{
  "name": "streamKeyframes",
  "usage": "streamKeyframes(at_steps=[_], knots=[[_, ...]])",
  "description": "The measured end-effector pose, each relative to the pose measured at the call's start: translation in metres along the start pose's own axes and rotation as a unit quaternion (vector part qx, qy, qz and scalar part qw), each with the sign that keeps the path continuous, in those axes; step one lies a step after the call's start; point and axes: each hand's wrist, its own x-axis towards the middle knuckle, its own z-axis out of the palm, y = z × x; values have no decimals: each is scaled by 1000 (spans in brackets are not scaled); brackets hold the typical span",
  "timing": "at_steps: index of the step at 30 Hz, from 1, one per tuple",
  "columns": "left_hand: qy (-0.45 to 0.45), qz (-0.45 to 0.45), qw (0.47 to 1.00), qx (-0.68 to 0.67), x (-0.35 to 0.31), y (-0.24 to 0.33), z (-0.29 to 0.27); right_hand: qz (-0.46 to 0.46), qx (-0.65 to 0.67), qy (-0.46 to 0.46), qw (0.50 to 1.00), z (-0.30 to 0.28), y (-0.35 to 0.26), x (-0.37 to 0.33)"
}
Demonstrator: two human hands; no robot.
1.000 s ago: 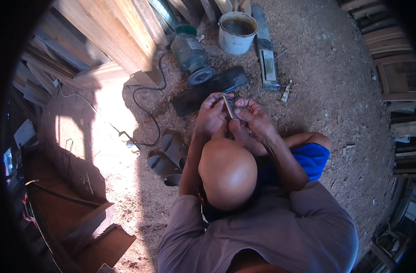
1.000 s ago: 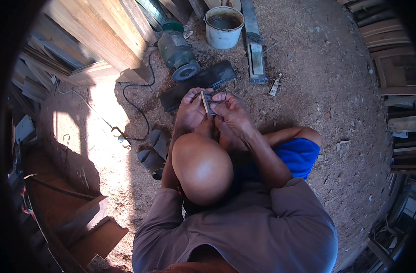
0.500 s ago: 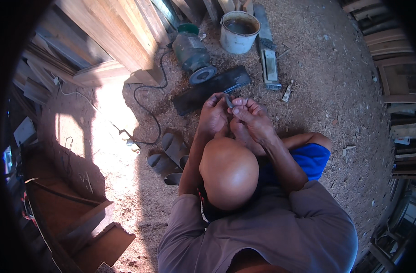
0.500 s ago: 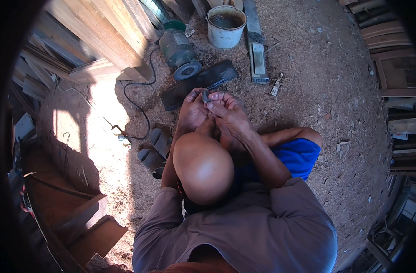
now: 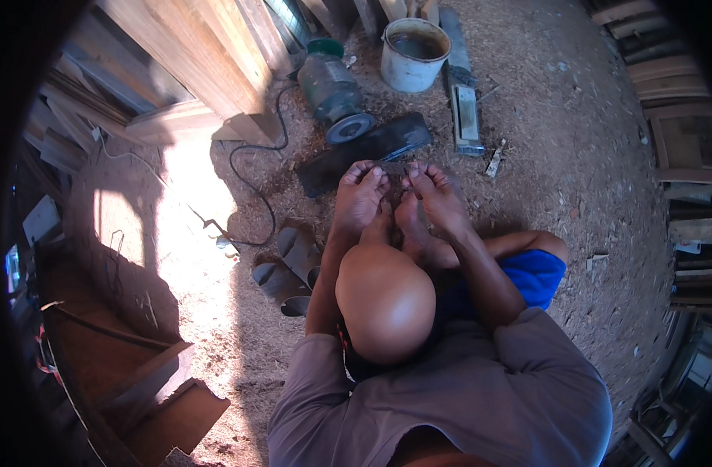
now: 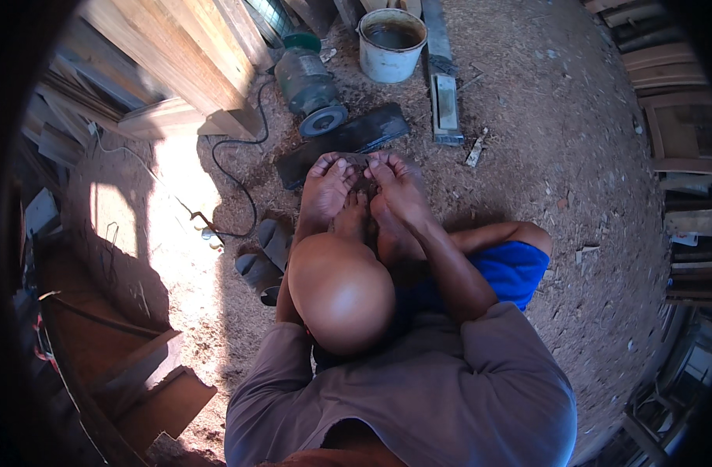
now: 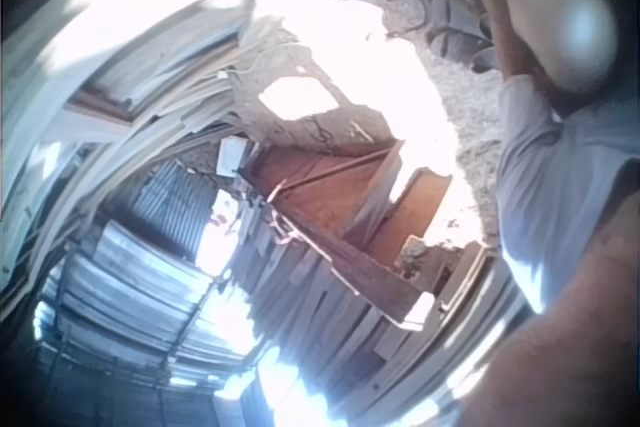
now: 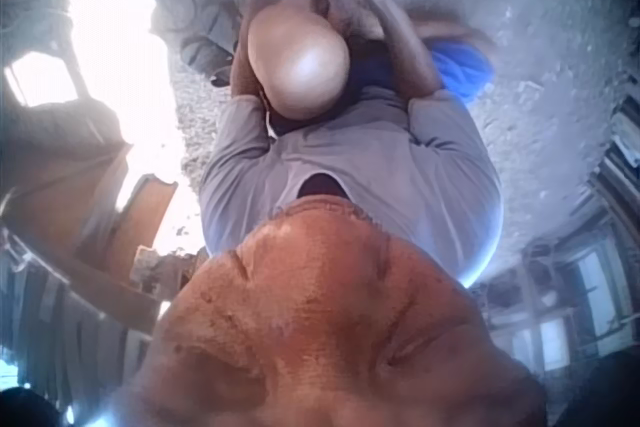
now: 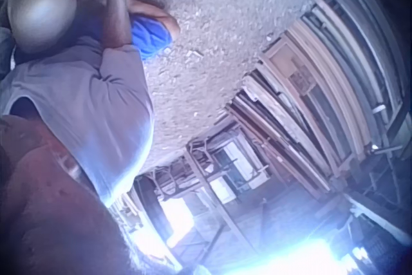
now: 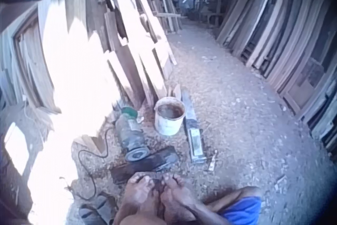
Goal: The person sharpens a small rectangular metal plate by pressing it against a rotating bench grinder wheel, then dips the plate into a bucket of water.
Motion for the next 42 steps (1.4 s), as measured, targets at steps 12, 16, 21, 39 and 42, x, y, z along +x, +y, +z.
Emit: streamKeyframes(at_steps=[12,16,21,39,42], knots=[[142,-2,945,295,50,4,-90,-53,-318,-14,946,-4,81,118],[180,7,892,415,64,11,-118,-25,-337,-14,941,15,88,140],[212,-31,847,487,79,25,-112,-44,-384,-25,922,21,98,161],[245,-5,827,505,97,24,-135,-7,-275,-20,961,32,136,190],[244,-7,830,501,98,25,-133,-16,-254,-14,967,32,141,191]])
